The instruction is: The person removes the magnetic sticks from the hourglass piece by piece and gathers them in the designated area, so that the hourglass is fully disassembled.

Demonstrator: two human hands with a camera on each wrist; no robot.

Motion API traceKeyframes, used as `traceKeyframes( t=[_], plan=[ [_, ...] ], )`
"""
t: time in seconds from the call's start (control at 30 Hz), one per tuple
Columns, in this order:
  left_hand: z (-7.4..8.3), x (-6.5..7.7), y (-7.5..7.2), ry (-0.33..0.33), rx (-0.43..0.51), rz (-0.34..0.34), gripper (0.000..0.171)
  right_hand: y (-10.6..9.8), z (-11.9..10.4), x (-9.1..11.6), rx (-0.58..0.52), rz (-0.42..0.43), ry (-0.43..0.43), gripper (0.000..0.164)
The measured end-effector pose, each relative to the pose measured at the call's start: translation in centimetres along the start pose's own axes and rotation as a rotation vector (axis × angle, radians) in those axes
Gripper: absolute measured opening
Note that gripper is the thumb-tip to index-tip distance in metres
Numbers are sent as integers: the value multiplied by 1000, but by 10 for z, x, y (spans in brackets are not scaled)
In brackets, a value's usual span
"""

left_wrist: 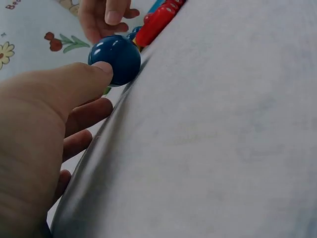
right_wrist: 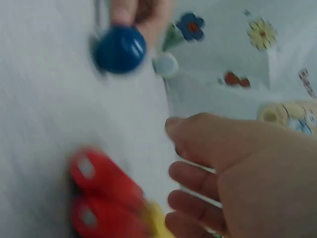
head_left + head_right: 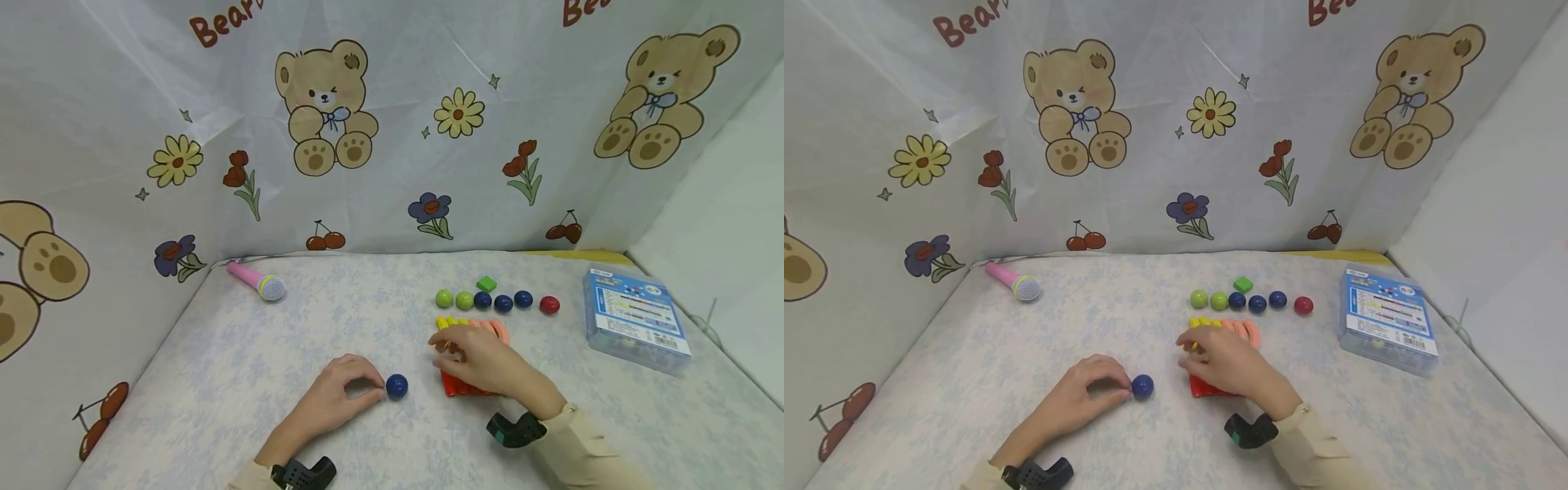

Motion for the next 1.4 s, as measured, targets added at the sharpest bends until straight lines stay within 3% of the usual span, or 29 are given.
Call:
traceKeyframes(
  t=[0.13, 0.3, 0.57, 0.8, 1.0, 1.2, 1.4],
  plan=[
    [0, -1, 0, 21, -5, 11, 13, 23, -14, -2, -30, -47, -62, 37],
    [0, -1, 0, 17, -9, 14, 13, 41, -21, -3, -24, -74, -107, 30],
    [0, 1, -1, 13, -12, 24, 14, 46, -25, -5, -52, -90, -65, 27],
    [1, 0, -1, -8, -14, 12, 16, 15, -4, -4, -22, 71, 1, 31],
    [4, -1, -2, -9, -12, 2, 14, -33, 26, 9, 59, 238, 117, 35],
    [4, -2, -3, -7, -16, 3, 12, -72, 61, 29, 64, 389, 191, 35],
    [3, 0, -2, -22, -5, -2, 13, -85, 87, 43, 51, 406, 317, 41]
  ],
)
Point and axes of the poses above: each hand's wrist, its own x-axis away from the middle knuckle, its own y-axis out of the palm, z = x × y, the point moved 1 cm from there along -x, towards the middle knuckle, and after that the axes turned 12 degrees about -x, right-handed, at the moved point
